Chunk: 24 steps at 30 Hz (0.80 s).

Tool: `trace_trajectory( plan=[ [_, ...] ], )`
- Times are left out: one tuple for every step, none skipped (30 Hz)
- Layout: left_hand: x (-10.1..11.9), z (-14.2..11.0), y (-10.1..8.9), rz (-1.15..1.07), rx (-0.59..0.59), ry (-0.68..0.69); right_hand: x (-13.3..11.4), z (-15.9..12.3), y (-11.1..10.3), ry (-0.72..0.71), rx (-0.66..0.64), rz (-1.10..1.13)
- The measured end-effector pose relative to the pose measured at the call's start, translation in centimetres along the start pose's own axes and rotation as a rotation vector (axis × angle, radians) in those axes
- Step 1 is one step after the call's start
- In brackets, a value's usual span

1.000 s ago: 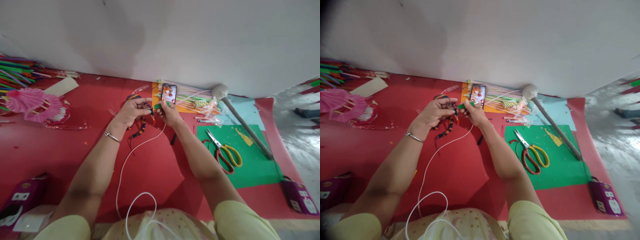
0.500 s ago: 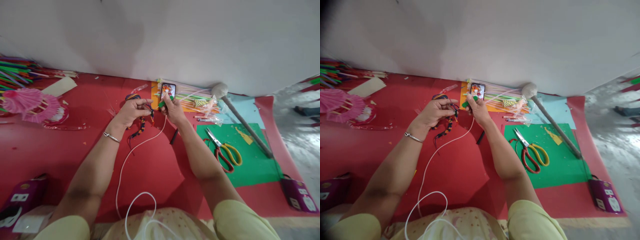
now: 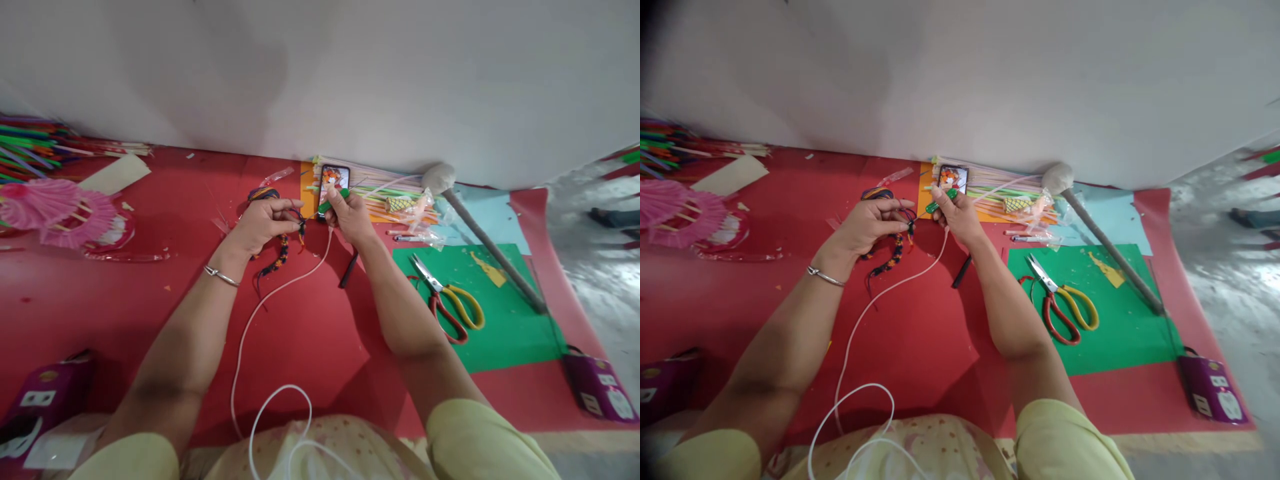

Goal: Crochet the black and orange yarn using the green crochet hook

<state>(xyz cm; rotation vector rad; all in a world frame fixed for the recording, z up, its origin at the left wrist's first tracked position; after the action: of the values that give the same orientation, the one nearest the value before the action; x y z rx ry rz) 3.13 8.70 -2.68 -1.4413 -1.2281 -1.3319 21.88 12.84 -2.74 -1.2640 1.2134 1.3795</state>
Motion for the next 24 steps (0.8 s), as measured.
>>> trace_trajectory(
  plan=[
    [0.0,0.0,0.0,0.003,0.004,0.003,0.0,0.0,0.0,-0.001,0.003,-0.005],
    [0.0,0.0,0.0,0.007,0.007,0.003,-0.1,0.0,-0.1,-0.001,0.006,-0.007],
    [0.0,0.0,-0.1,0.011,0.009,0.004,-0.1,0.0,-0.1,-0.004,0.008,-0.008],
    [0.0,0.0,0.0,0.016,0.009,0.003,-0.2,0.0,-0.2,-0.009,0.008,-0.008],
    [0.0,0.0,0.0,0.024,0.009,0.002,-0.2,0.1,-0.2,-0.017,0.006,-0.01],
    [0.1,0.0,0.0,0.034,0.01,0.001,-0.3,0.1,-0.2,-0.026,0.002,-0.013],
    [0.1,-0.1,0.0,0.043,0.01,0.001,-0.3,0.1,-0.2,-0.035,-0.002,-0.018],
    [0.2,-0.1,0.0,0.053,0.014,0.003,-0.3,0.1,-0.1,-0.041,-0.007,-0.026],
    [0.3,-0.1,0.0,0.065,0.019,0.008,-0.4,0.1,-0.1,-0.045,-0.012,-0.036],
    [0.4,-0.1,0.0,0.078,0.026,0.014,-0.4,0.1,-0.1,-0.047,-0.015,-0.047],
    [0.5,-0.1,0.0,0.092,0.035,0.022,-0.4,0.1,-0.1,-0.052,-0.018,-0.058],
    [0.6,-0.1,0.0,0.108,0.047,0.029,-0.4,0.0,-0.1,-0.061,-0.021,-0.069],
    [0.7,-0.1,-0.1,0.122,0.061,0.036,-0.6,0.0,-0.1,-0.073,-0.023,-0.079],
    [0.8,-0.1,-0.2,0.134,0.074,0.041,-0.7,0.0,-0.1,-0.088,-0.024,-0.087],
    [0.8,-0.1,-0.2,0.143,0.086,0.044,-0.8,-0.1,-0.1,-0.101,-0.023,-0.092],
    [0.8,0.0,-0.3,0.148,0.095,0.048,-0.9,-0.1,-0.1,-0.109,-0.022,-0.093],
    [0.8,0.0,-0.4,0.151,0.1,0.051,-0.9,-0.2,0.0,-0.112,-0.02,-0.088],
    [0.7,0.0,-0.4,0.15,0.102,0.053,-0.9,-0.2,0.0,-0.11,-0.017,-0.077],
    [0.7,0.1,-0.4,0.146,0.101,0.056,-0.8,-0.2,0.1,-0.103,-0.012,-0.062],
    [0.7,0.1,-0.4,0.138,0.099,0.058,-0.6,-0.2,0.1,-0.09,-0.002,-0.043],
    [0.7,0.1,-0.4,0.124,0.097,0.06,-0.4,-0.2,0.2,-0.072,0.01,-0.019],
    [0.7,0.2,-0.4,0.107,0.094,0.061,-0.1,-0.1,0.3,-0.046,0.025,0.013],
    [0.7,0.2,-0.4,0.087,0.093,0.064,0.3,-0.1,0.4,-0.012,0.04,0.053],
    [0.7,0.2,-0.4,0.067,0.092,0.068,0.7,0.0,0.6,0.027,0.054,0.099]
  ],
)
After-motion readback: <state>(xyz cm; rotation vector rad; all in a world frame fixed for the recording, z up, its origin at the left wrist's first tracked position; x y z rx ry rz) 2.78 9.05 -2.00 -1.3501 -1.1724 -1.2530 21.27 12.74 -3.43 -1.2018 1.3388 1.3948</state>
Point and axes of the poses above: each hand's wrist, its own z-axis towards the middle knuckle, its own y-axis out of the palm, x = y × z, the point moved 8 cm from there along z, towards the middle knuckle, and after that the axes turned 1 degree about z, right-handed, at the moved point
